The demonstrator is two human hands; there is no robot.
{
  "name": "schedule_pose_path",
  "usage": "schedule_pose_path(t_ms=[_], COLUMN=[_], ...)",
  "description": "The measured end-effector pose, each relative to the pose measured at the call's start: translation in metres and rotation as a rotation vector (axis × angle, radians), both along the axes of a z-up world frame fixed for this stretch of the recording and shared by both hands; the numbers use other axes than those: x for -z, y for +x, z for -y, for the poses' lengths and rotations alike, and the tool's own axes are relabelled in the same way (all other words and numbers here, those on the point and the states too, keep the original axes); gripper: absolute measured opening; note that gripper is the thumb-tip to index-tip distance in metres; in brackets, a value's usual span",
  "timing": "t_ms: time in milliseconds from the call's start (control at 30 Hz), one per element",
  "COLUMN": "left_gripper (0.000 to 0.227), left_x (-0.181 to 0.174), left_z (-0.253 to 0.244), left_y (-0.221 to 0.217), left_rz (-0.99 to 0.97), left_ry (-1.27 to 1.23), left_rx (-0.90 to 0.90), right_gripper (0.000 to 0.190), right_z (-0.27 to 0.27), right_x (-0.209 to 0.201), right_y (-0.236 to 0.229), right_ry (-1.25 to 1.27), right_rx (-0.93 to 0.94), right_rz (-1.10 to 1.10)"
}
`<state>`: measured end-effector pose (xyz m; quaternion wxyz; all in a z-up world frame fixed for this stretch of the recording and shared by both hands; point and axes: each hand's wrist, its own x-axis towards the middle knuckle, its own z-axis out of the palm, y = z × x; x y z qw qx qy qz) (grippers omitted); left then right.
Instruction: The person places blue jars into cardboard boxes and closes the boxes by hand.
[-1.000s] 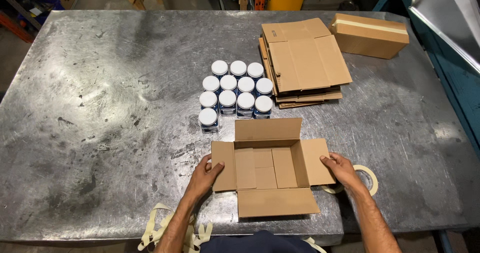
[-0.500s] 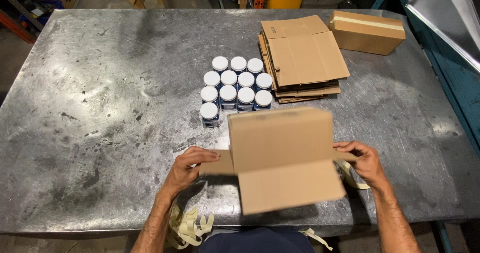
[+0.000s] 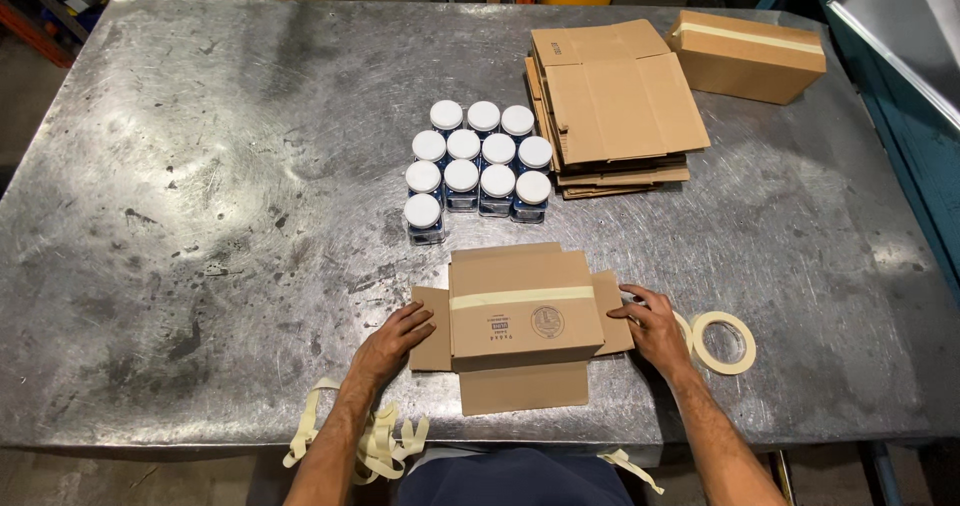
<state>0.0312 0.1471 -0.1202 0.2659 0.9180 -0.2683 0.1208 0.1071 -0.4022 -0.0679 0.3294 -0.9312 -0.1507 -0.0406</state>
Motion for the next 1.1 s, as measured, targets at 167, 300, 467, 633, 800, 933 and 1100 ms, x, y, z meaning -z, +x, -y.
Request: schedule_pose_path(t_ms=[167, 300, 467, 633, 800, 933, 1100], left_gripper=[0.037, 0.037, 0.046, 0.046, 0.043, 0.056, 0.059], left_x=[-0.013, -0.034, -0.142, -0.133, -0.105, -0.079, -0.085], left_z=[0.004, 0.034, 0.099, 0.103, 0.097, 0.103, 0.106], left_y=[0.001, -0.026, -0.047, -0.043, -0.028, -0.012, 0.001], left_rz=[-0.291, -0.333, -1.029, -1.001, -1.037, -0.912, -0.998], left_ry=[0.223, -0.035, -0.569, -0.627, -0.742, -0.908, -0.979], left_rx=[-0.148, -0.432, -0.641, -0.639, -0.607, -0.547, -0.542], right_gripper=[0.054, 0.045, 0.038, 0.046, 0.054, 0.061, 0.064], right_z=[0.002, -0.025, -0.083, -0.120, -0.122, -0.114, -0.111], right_x=[0.004, -0.011, -0.050, -0.051, -0.038, -0.021, -0.015], right_y=[-0.004, -0.044, -0.101, -0.106, -0.108, -0.110, -0.110], right_ry=[-0.245, 0.031, -0.076, -0.193, -0.236, -0.260, -0.258], right_rx=[0.043, 0.195, -0.136, -0.279, -0.265, -0.252, -0.239], right_rz=[0.057, 0.001, 0.438, 0.376, 0.451, 0.430, 0.418])
